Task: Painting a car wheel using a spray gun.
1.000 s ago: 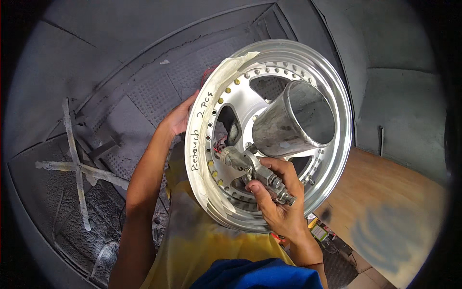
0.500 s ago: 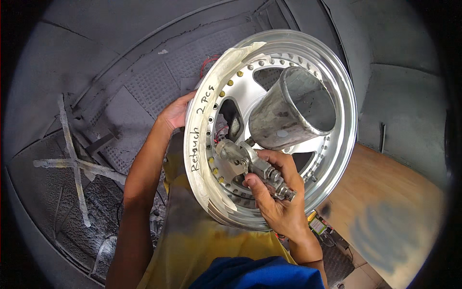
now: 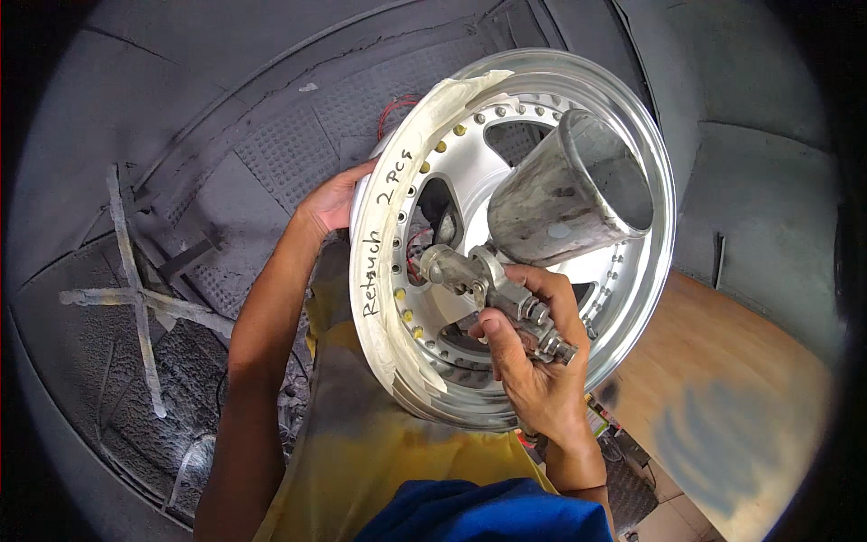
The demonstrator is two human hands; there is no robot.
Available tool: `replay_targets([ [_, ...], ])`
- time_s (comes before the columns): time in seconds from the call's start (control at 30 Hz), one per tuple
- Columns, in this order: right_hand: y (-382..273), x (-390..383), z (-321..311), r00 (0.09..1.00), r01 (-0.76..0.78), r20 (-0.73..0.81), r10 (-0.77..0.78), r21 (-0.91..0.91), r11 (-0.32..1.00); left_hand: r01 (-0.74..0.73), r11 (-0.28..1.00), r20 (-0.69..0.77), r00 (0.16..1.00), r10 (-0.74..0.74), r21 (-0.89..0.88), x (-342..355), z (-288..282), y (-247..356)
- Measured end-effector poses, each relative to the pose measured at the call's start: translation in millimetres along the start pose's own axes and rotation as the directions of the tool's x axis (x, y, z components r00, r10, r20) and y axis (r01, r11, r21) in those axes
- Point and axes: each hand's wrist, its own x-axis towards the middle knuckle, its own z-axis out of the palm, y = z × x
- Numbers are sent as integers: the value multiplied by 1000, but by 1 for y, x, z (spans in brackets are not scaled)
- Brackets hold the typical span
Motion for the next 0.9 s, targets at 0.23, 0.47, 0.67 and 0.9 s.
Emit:
replay_targets([
  [0.23, 0, 1, -4, 999, -18, -29, 18, 19, 1000, 1, 1000, 32, 1000, -2, 6, 0, 1, 0],
  [0.47, 11, 0, -5, 995, 85, -50, -87, -35, 996, -8, 999, 2, 1000, 8, 35, 1, 3, 0],
  [0.67, 5, 0, -5, 999, 42, 9, -42, 6, 999, -9, 999, 27, 1000, 8, 44, 3, -6, 0],
  [0.9, -1, -5, -7, 999, -30, 27, 30, 0, 1000, -12, 1000, 39, 999, 11, 26, 2, 0, 0],
])
